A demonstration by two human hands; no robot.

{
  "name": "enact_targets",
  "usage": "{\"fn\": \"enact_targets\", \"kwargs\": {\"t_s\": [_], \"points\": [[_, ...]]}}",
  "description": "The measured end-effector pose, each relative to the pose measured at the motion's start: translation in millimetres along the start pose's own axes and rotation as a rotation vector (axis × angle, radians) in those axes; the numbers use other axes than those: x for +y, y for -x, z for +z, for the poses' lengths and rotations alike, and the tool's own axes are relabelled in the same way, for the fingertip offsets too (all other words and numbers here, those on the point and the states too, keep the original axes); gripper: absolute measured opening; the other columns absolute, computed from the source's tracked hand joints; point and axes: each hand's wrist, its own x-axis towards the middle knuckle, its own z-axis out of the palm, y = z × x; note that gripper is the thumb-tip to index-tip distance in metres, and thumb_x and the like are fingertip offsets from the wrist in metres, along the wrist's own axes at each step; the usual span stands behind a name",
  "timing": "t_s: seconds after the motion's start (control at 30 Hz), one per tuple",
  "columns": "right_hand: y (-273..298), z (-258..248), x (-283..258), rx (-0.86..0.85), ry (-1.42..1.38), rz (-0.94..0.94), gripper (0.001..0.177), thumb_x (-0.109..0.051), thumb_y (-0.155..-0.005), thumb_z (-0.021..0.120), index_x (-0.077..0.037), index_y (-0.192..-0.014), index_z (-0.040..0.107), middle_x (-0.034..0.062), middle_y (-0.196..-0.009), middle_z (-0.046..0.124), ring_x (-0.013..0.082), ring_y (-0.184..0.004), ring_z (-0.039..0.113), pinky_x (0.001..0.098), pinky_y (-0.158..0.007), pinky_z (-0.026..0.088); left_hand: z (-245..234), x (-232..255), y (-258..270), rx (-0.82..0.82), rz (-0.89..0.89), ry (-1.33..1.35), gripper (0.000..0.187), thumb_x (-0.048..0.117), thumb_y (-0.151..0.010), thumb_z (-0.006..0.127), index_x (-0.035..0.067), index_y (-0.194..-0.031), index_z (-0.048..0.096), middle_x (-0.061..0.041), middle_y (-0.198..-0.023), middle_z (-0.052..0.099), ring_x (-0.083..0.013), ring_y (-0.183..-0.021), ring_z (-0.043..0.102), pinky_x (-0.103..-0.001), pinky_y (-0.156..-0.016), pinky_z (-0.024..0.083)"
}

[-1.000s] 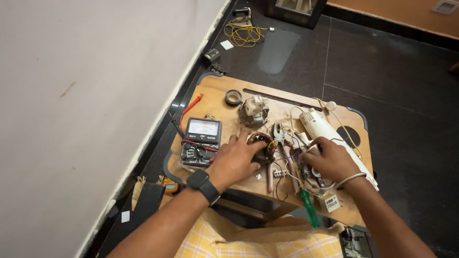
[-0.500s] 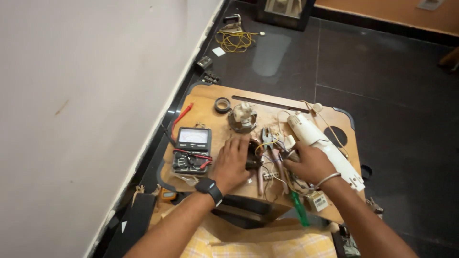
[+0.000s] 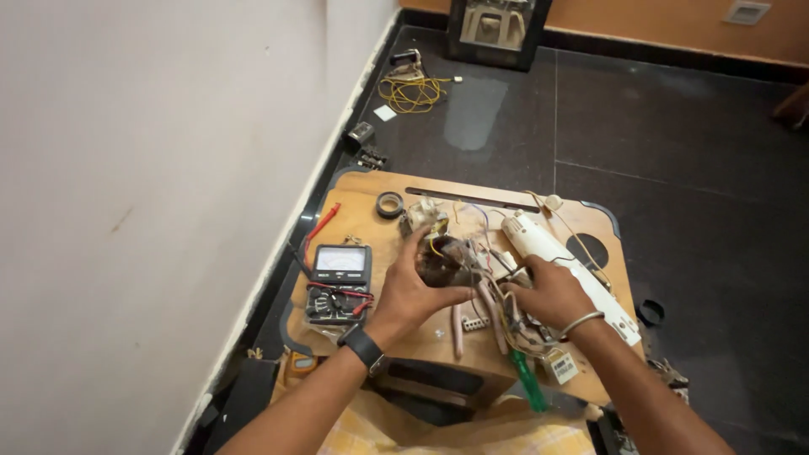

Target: Repairing or assembling a disassembled fan motor on a small table.

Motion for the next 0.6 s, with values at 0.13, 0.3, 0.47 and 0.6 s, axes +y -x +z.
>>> {"fn": "enact_targets", "kwargs": {"t_s": [0.13, 0.3, 0.47, 0.6], "points": [[-1.8, 1.2, 1.9, 0.087, -0.021, -0.105, 0.062, -0.047, -0.08, 0.078, -0.005, -0.124, 0.068, 0.0178, -0.091, 0.078, 0.026, -0.079, 0.076, 0.0387, -0.073, 0.059, -6.8, 25.2, 0.4, -0.062, -0.118, 0.377, 0.097, 0.023, -0.061, 0.093, 0.005, -0.144, 0.045, -0.012, -0.116, 0.072, -0.0192, -0.102, 0.072, -0.035, -0.088, 0.063], [4.3, 0.3, -7.0, 0.061, -0.211, -0.08, 0.053, -0.039, -0.08, 0.078, -0.006, -0.12, 0.069, 0.0125, -0.07, 0.073, 0.0198, -0.056, 0.068, 0.0346, -0.05, 0.052, -10.0, 6.7, 5.8, -0.097, -0.264, 0.605, 0.065, 0.02, -0.078, 0.085, -0.002, -0.131, 0.054, -0.011, -0.112, 0.069, -0.0208, -0.101, 0.07, -0.039, -0.091, 0.062], [9.7, -2.7, -12.2, -0.101, -0.585, -0.013, 0.046, -0.036, -0.08, 0.077, -0.003, -0.112, 0.07, 0.0093, -0.065, 0.063, 0.0156, -0.044, 0.047, 0.029, -0.038, 0.036, -10.5, -0.2, 9.1, -0.121, -0.417, 1.109, 0.054, 0.021, -0.078, 0.081, 0.007, -0.125, 0.059, -0.007, -0.11, 0.071, -0.019, -0.104, 0.069, -0.039, -0.095, 0.061], [8.8, -1.0, -1.0, -0.2, -0.865, -0.064, 0.051, -0.018, -0.074, 0.069, -0.008, -0.122, 0.056, 0.0086, -0.07, 0.059, 0.0132, -0.041, 0.043, 0.027, -0.034, 0.033, -10.3, -1.7, 7.5, -0.034, -0.47, 1.211, 0.062, 0.032, -0.072, 0.084, 0.008, -0.125, 0.062, -0.008, -0.108, 0.071, -0.0219, -0.103, 0.07, -0.042, -0.092, 0.062]]}}
